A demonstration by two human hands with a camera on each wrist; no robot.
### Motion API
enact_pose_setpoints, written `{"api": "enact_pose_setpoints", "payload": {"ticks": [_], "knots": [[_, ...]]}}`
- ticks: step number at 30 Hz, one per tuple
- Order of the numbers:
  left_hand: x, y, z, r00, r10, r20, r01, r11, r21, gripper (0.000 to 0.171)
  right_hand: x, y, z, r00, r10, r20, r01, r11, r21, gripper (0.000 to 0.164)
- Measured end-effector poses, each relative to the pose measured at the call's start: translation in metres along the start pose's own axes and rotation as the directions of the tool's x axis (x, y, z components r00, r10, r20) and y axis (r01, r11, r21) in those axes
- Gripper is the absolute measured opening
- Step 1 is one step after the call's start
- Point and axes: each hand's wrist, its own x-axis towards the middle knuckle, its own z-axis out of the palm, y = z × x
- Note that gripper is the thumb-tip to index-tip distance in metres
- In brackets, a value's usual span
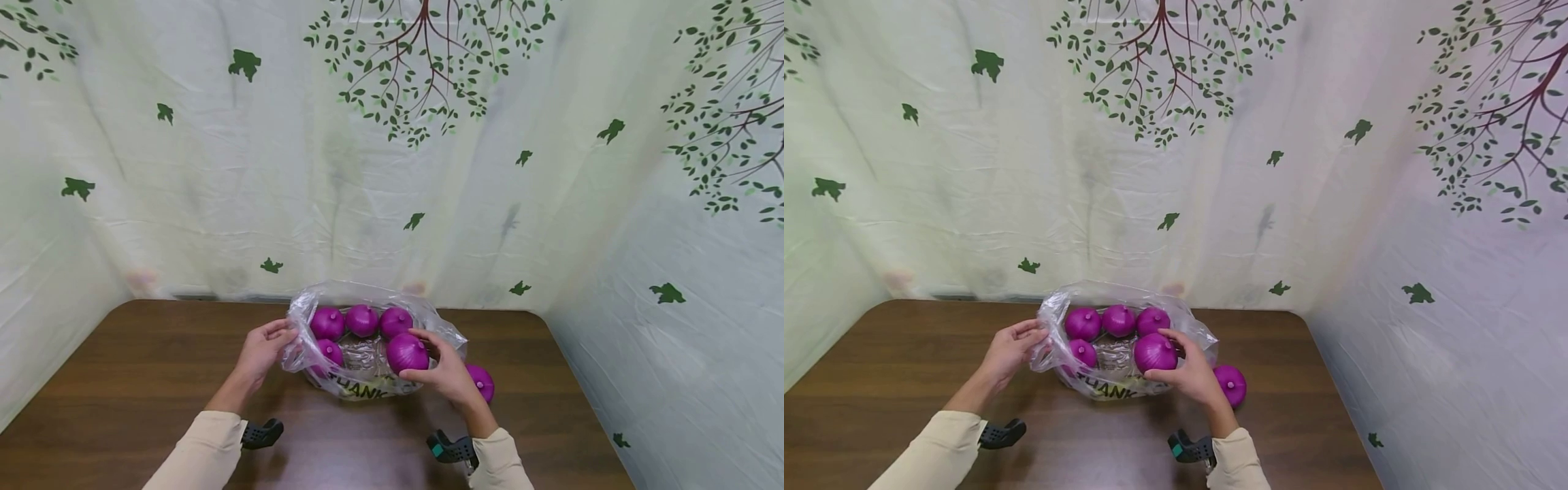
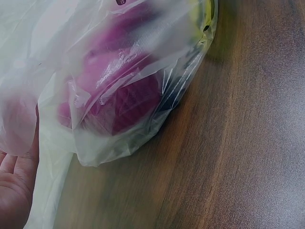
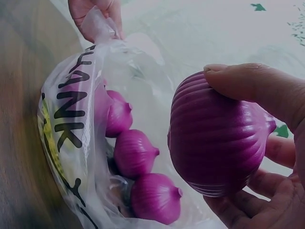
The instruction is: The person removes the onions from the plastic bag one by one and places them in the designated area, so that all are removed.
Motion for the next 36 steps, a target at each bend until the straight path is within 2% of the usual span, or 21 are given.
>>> {"api": "enact_pose_setpoints", "payload": {"ticks": [8,17,27,36], "knots": [[0.000,0.001,0.001,1.000,-0.008,-0.001,0.008,1.000,-0.017,0.050,-0.006,0.002,-0.009,0.999,-0.045,0.022,0.045,0.999,0.000,0.068],[-0.002,0.003,0.001,1.000,-0.004,0.001,0.004,1.000,-0.012,0.051,-0.012,0.000,-0.018,0.998,-0.050,0.043,0.051,0.999,-0.011,0.066],[0.001,-0.003,-0.001,1.000,-0.024,0.002,0.024,0.999,-0.023,0.052,-0.019,-0.001,-0.030,0.994,-0.082,0.070,0.084,0.996,-0.026,0.067],[0.003,-0.002,0.000,1.000,-0.012,0.007,0.013,0.999,-0.039,0.051,-0.030,-0.001,-0.046,0.997,-0.076,0.033,0.077,0.997,-0.021,0.068]]}}
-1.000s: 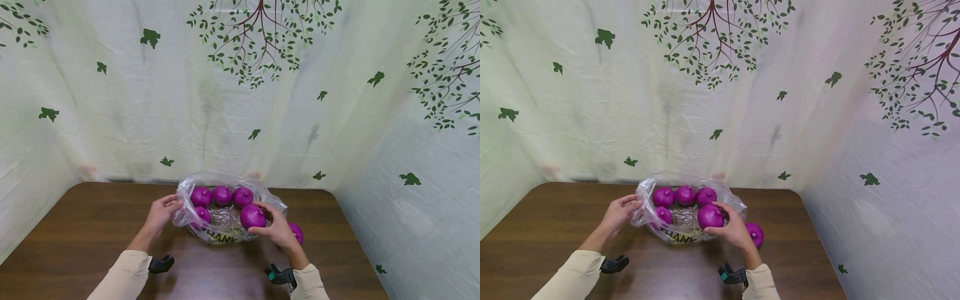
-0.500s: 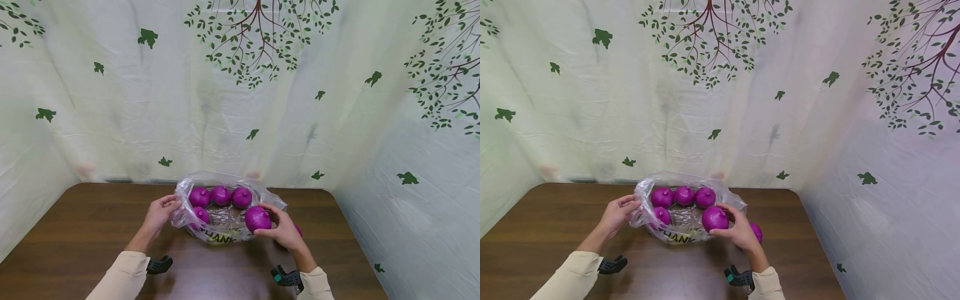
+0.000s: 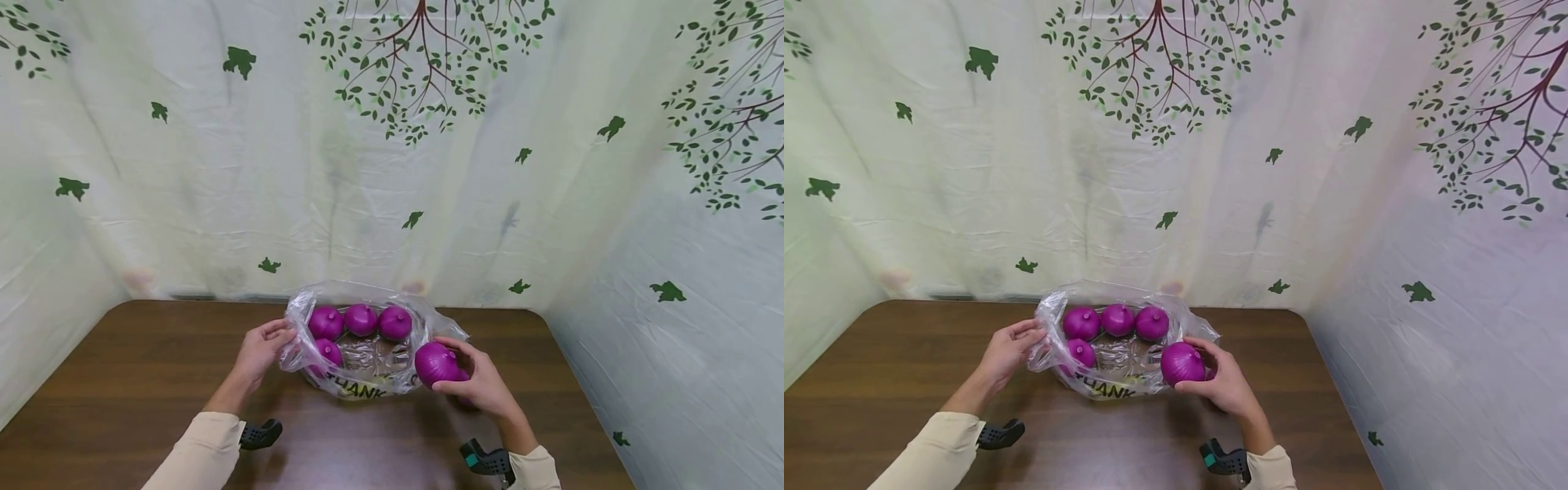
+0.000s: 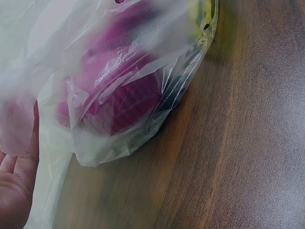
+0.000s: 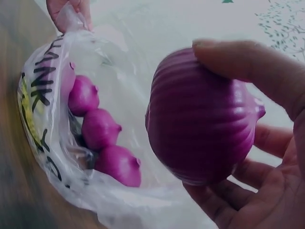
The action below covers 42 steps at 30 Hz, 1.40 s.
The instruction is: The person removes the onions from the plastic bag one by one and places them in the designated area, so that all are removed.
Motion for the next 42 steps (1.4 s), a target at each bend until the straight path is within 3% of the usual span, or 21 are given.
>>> {"api": "enact_pose_setpoints", "payload": {"ticks": [7,13,26,42], "knots": [[-0.001,0.001,0.000,1.000,-0.004,0.007,0.004,1.000,-0.002,0.051,-0.010,0.007,-0.010,0.998,-0.062,0.007,0.062,0.998,0.017,0.066],[-0.001,0.002,0.000,1.000,-0.002,-0.001,0.002,1.000,0.014,0.051,-0.020,0.011,-0.019,0.999,-0.054,0.004,0.053,0.998,0.026,0.066],[-0.001,0.000,-0.001,1.000,-0.005,0.010,0.005,1.000,0.001,0.053,-0.035,0.015,-0.039,0.995,-0.064,-0.076,0.065,0.998,0.014,0.063],[0.001,0.001,0.001,1.000,-0.006,-0.008,0.006,1.000,0.020,0.053,-0.054,0.036,-0.057,0.971,-0.079,-0.226,0.075,0.997,-0.028,0.064]]}}
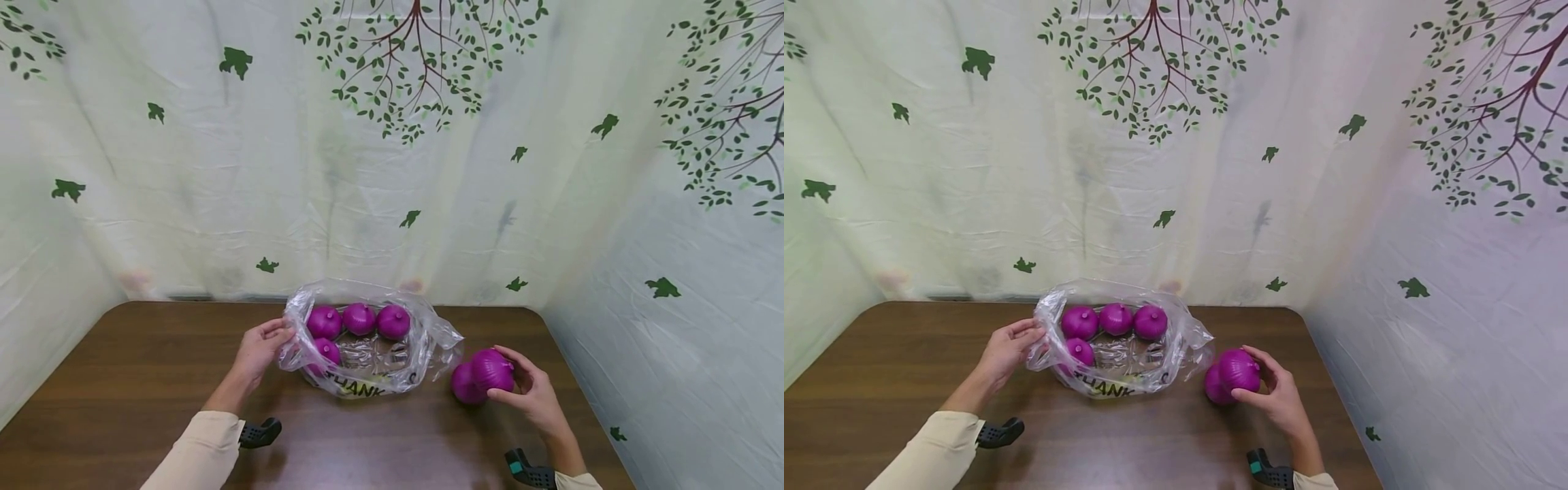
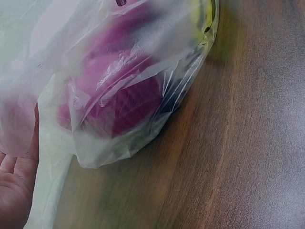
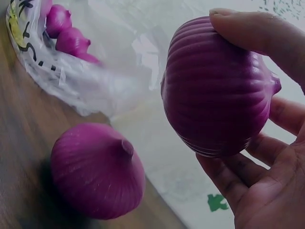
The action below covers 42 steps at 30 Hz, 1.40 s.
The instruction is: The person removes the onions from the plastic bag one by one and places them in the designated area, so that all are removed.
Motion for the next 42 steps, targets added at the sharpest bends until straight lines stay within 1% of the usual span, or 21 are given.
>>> {"api": "enact_pose_setpoints", "payload": {"ticks": [6,10,14,17,19,23,26,30,34,42], "knots": [[-0.001,0.002,0.000,1.000,0.003,-0.007,-0.003,1.000,-0.015,0.053,-0.002,0.007,-0.003,0.999,0.015,-0.032,-0.014,0.999,0.040,0.065],[-0.001,0.003,0.001,1.000,0.008,0.001,-0.008,0.999,-0.040,0.053,-0.004,0.009,-0.006,0.996,0.036,-0.077,-0.035,0.999,0.019,0.064],[-0.001,0.003,0.001,1.000,0.015,0.005,-0.014,0.999,-0.029,0.053,-0.005,0.010,-0.009,0.988,0.083,-0.127,-0.086,0.996,-0.017,0.065],[-0.001,0.003,0.001,1.000,0.010,0.003,-0.010,1.000,-0.019,0.053,-0.003,0.011,-0.009,0.978,0.122,-0.169,-0.134,0.989,-0.061,0.067],[-0.001,0.003,0.000,1.000,0.009,0.003,-0.009,1.000,-0.022,0.053,-0.002,0.011,-0.009,0.968,0.147,-0.203,-0.172,0.979,-0.109,0.068],[-0.002,0.003,0.000,1.000,0.015,0.003,-0.015,0.999,-0.033,0.052,0.000,0.012,-0.008,0.949,0.189,-0.254,-0.243,0.949,-0.201,0.072],[-0.002,0.004,0.000,1.000,0.020,0.000,-0.020,0.999,-0.032,0.052,0.001,0.014,-0.009,0.940,0.210,-0.268,-0.274,0.934,-0.229,0.074],[-0.002,0.004,0.000,1.000,0.026,0.000,-0.026,0.999,-0.025,0.051,0.001,0.018,-0.008,0.934,0.219,-0.282,-0.291,0.925,-0.245,0.074],[-0.001,0.005,0.001,1.000,0.026,-0.001,-0.026,0.999,-0.019,0.052,0.001,0.026,-0.007,0.927,0.211,-0.312,-0.297,0.919,-0.260,0.074],[-0.002,0.005,0.002,1.000,0.018,-0.010,-0.018,1.000,-0.017,0.051,0.000,0.050,-0.006,0.903,0.220,-0.368,-0.315,0.923,-0.221,0.073]]}}
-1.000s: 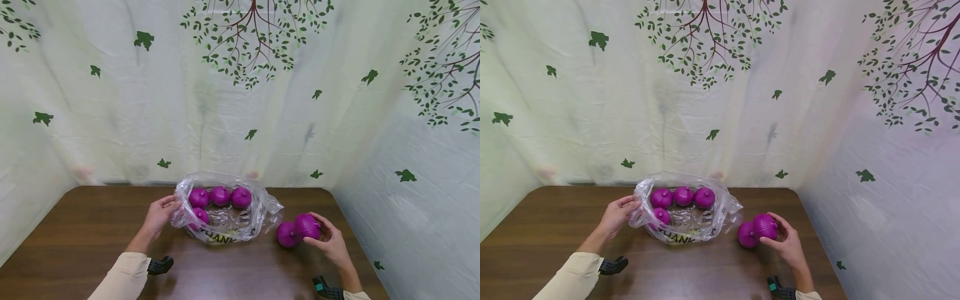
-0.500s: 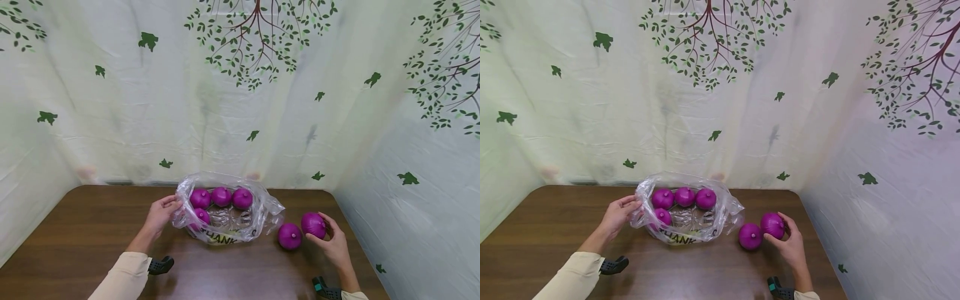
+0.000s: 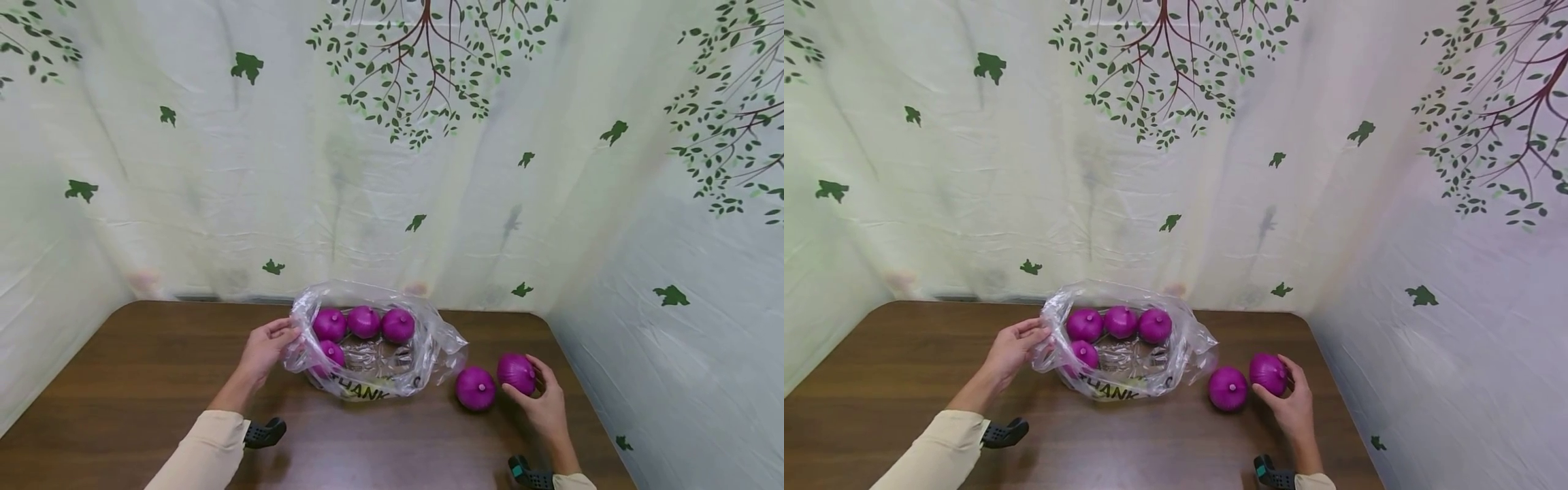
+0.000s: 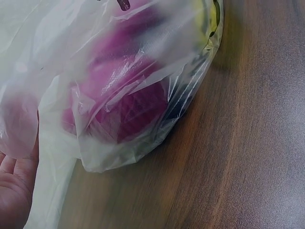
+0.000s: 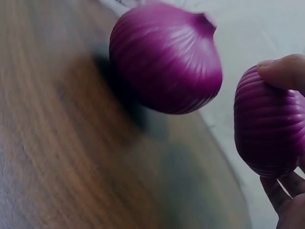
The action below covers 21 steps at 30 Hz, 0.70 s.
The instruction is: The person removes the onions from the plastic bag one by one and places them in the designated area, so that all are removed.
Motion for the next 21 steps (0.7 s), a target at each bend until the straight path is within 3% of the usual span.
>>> {"api": "enact_pose_setpoints", "payload": {"ticks": [7,21], "knots": [[0.000,0.001,0.000,1.000,0.001,0.000,-0.001,1.000,-0.010,0.050,0.000,0.011,0.005,0.999,0.020,-0.028,-0.020,1.000,0.003,0.073],[0.004,-0.001,-0.001,1.000,0.016,-0.003,-0.016,1.000,-0.011,0.048,-0.003,0.027,0.003,0.993,0.114,0.015,-0.114,0.993,-0.006,0.078]]}}
